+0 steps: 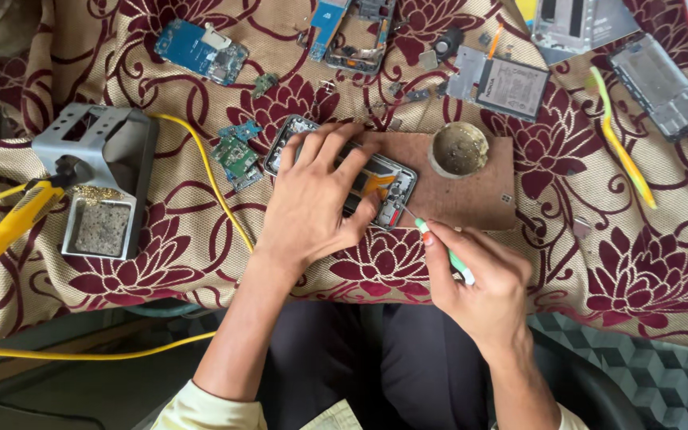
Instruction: The person cleans a small green circuit board with a toothbrush, then uses a screwdriver to pry open a disassembled mobile phone casing and manipulate internal components.
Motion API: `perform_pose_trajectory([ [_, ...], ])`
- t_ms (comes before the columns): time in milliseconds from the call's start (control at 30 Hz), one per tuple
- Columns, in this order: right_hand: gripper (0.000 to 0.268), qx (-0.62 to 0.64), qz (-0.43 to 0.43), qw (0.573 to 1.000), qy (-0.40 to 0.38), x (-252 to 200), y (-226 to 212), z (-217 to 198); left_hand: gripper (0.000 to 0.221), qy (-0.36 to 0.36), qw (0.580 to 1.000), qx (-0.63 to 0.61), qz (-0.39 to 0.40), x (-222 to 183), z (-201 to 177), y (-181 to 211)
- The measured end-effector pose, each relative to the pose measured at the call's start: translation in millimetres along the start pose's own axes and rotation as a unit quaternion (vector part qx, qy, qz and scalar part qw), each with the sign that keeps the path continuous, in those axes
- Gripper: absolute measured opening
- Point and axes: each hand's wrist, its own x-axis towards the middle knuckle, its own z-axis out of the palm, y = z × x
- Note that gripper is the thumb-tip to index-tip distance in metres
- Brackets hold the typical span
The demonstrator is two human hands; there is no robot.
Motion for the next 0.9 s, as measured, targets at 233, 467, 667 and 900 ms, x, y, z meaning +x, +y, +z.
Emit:
perform_pose_trajectory([
  [233, 0.013, 0.005, -0.014, 1.0, -0.018, 0.0, 2.9, -0.6, 0.055, 0.011, 1.0, 0.004, 0.01, -3.3, -1.6, 0.0],
  [467, 0.013, -0.042, 0.021, 0.997, -0.061, 11.7, -13.8, -9.7, 0.055, 0.01, 0.999, -0.016, -0.025, -8.0, 0.0, 5.6],
  [667, 0.014, -0.047, 0.149, 0.982, -0.104, 8.8, -29.6, -2.1, 0.057, 0.029, 0.999, 0.02, -0.019, -7.5, 1.4, 8.7],
  [900, 0.009, -0.045, 0.124, 0.99, -0.043, -16.6, -25.2, 18.8, 0.058, 0.02, 0.999, 0.035, -0.023, -8.3, 3.3, 8.1],
])
